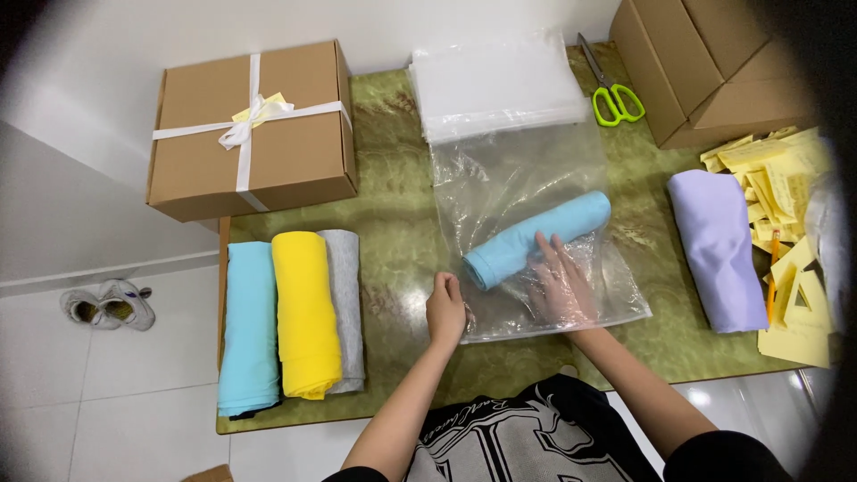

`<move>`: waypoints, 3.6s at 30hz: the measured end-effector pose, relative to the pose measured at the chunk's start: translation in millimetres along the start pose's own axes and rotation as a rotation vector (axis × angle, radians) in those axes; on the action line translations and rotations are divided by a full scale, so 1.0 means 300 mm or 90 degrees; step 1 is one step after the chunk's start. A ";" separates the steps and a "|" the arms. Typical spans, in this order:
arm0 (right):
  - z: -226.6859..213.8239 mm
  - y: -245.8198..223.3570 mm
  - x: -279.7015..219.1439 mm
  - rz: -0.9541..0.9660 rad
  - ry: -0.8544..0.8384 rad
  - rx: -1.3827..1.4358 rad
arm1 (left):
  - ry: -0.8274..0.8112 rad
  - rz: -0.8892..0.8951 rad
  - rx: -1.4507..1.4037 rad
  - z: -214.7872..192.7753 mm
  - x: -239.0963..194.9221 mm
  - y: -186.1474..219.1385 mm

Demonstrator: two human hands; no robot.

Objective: The person writes on a note with a pencil, attaches it to a tied box, then rolls a fabric item into a plastic bag and places it inside a cardboard box taken from a stack.

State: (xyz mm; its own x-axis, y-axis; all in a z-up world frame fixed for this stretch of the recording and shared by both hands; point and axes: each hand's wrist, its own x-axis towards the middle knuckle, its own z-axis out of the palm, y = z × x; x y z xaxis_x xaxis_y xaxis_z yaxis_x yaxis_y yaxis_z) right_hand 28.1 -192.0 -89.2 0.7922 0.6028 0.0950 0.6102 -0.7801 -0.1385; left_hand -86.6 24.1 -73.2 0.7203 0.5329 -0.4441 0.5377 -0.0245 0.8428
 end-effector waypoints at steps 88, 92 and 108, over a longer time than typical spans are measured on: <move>0.072 -0.030 0.472 0.162 0.179 0.015 | -0.070 -0.079 -0.068 -0.178 0.038 -0.224; 0.140 0.098 0.283 0.206 0.203 0.204 | -0.083 -0.045 -0.029 -0.155 -0.005 -0.214; -0.002 -0.024 -0.337 0.249 0.019 0.104 | -0.001 0.019 -0.118 -0.142 -0.059 -0.383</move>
State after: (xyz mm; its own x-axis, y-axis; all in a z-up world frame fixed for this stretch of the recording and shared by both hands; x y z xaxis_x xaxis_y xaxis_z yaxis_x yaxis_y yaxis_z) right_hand -56.6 -247.5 -97.2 0.9653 0.2591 0.0322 0.2553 -0.9108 -0.3245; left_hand -179.8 53.5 -149.3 0.7357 0.5331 -0.4177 0.4257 0.1157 0.8974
